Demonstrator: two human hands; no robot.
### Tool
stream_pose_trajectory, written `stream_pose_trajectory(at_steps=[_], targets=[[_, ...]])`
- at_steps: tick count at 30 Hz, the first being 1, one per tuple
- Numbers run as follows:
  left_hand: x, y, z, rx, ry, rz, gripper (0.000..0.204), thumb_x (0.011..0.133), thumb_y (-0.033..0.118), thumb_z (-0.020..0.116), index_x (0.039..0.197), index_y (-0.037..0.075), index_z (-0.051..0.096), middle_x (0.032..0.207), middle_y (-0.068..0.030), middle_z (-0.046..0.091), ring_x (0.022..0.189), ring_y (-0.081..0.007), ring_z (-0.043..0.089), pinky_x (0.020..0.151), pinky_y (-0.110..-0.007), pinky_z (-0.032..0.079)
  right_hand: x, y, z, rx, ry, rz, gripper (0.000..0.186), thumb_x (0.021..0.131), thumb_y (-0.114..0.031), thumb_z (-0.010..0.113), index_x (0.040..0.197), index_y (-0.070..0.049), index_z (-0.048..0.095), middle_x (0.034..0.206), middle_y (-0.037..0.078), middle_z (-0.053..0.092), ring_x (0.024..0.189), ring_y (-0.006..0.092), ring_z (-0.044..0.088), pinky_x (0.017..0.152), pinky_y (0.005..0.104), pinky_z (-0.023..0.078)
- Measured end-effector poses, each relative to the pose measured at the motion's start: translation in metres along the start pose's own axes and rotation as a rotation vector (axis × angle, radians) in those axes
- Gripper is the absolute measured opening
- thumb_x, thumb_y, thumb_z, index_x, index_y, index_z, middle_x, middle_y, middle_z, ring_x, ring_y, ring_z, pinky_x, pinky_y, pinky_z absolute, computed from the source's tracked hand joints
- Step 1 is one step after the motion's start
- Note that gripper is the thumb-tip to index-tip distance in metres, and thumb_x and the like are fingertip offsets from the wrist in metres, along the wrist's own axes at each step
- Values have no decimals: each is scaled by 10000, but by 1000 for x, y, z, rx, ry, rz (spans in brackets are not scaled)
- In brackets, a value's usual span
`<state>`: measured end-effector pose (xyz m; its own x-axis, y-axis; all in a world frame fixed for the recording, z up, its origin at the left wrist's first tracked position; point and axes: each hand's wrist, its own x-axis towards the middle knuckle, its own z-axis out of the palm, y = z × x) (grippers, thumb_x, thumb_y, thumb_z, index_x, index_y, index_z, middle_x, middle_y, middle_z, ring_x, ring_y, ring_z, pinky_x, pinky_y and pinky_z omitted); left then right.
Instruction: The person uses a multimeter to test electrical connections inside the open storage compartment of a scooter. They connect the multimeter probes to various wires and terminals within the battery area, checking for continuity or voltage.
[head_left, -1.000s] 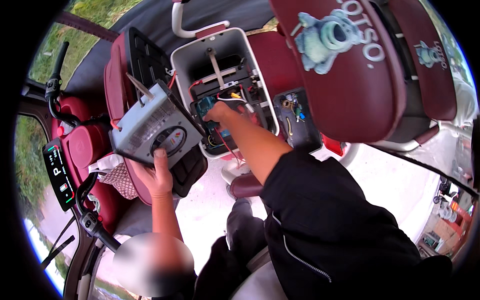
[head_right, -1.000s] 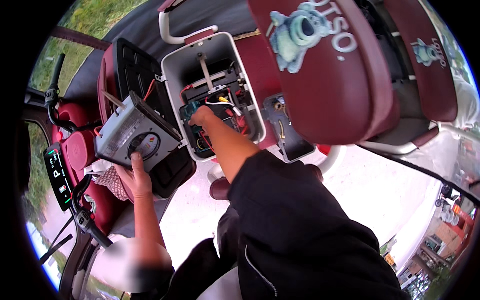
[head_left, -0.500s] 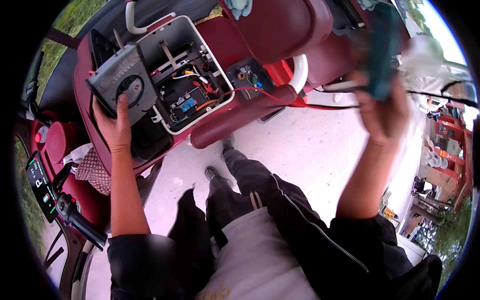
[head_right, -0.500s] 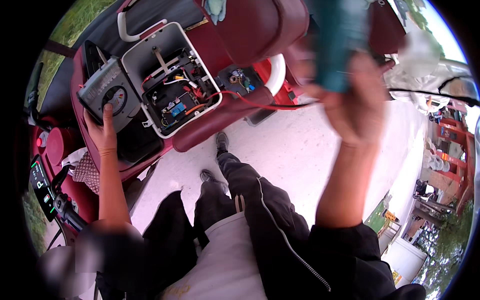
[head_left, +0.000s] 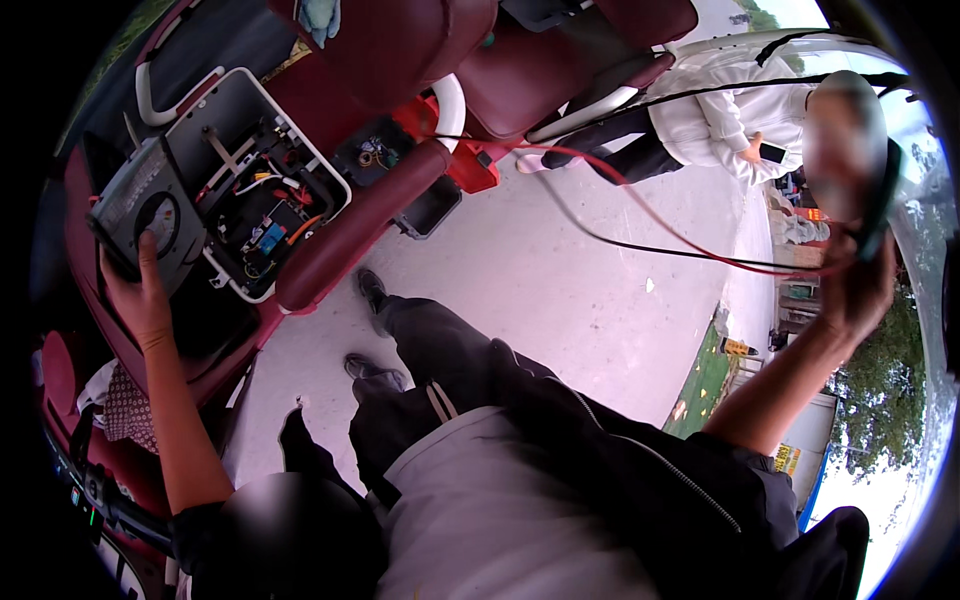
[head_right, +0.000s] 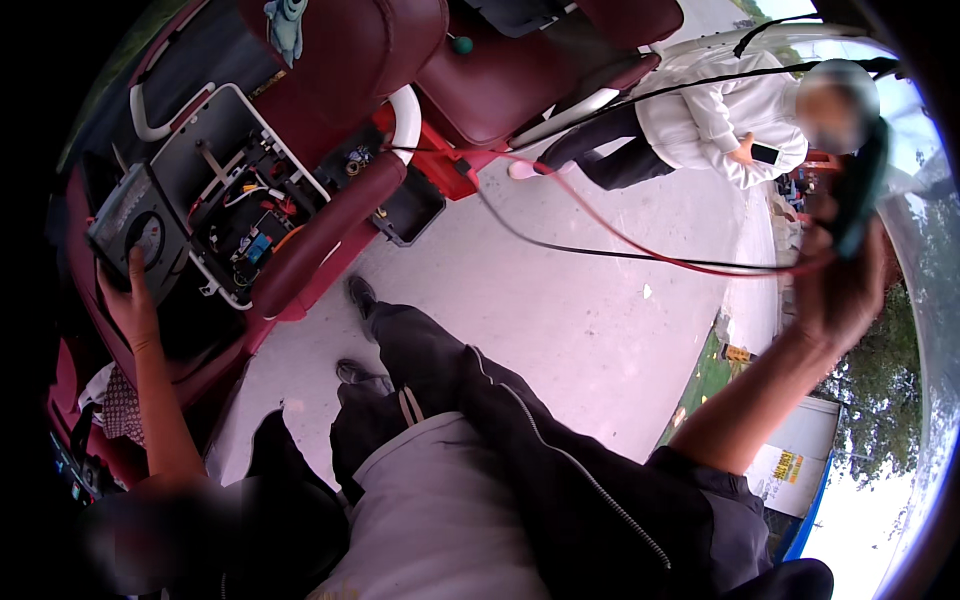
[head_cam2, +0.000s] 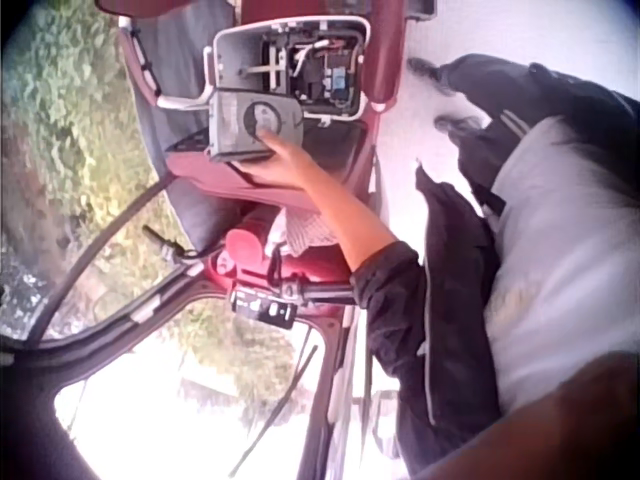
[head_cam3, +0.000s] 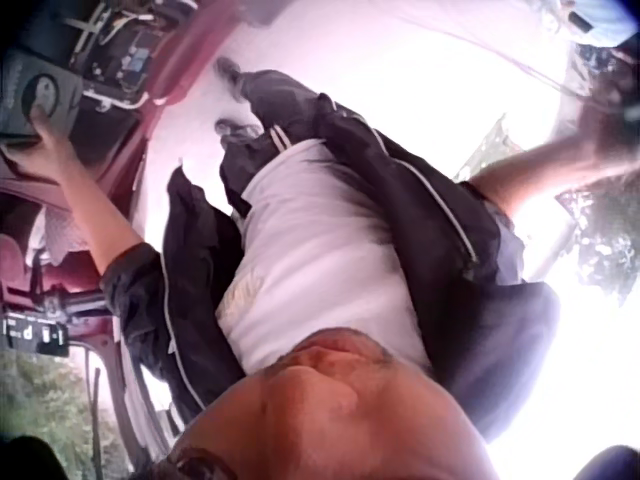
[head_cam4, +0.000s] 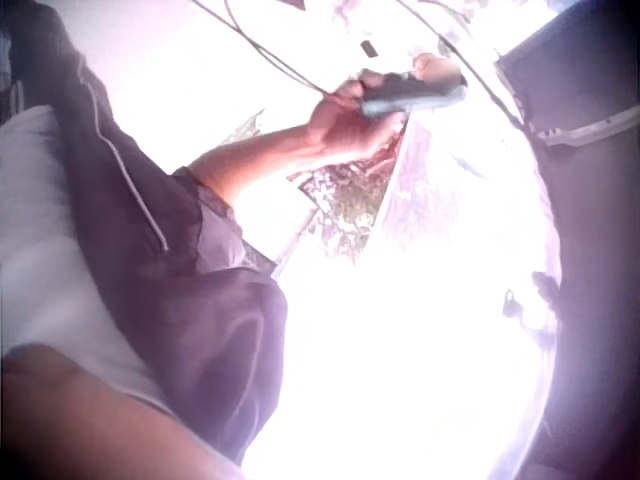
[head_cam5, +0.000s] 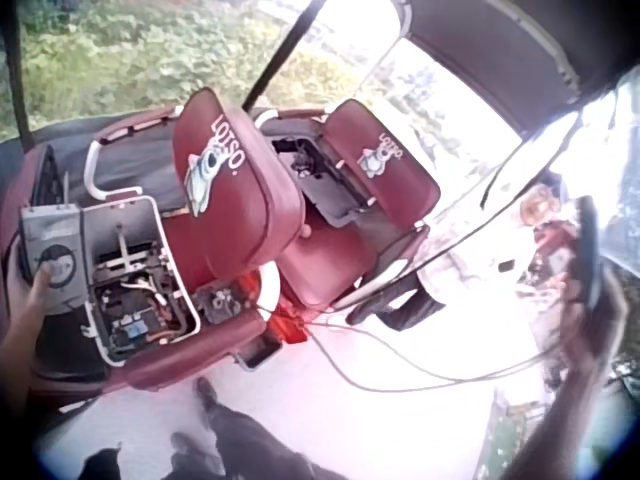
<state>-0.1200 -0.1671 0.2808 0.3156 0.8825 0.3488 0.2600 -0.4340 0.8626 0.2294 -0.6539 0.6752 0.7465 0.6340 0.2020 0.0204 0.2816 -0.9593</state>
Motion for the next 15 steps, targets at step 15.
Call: stream_pose_trajectory(at_steps=[15], targets=[[-19, -26, -10, 203, 80, -104, 624, 887, 264, 642, 1341, -65, 368, 1317, -184, 461, 1196, -233, 448, 1019, -298, 323, 171, 277, -109, -693, 200, 387, 298, 848, -102, 613, 1056, 76, 496, 850, 121, 602, 644, 193, 628, 567, 309, 551]])
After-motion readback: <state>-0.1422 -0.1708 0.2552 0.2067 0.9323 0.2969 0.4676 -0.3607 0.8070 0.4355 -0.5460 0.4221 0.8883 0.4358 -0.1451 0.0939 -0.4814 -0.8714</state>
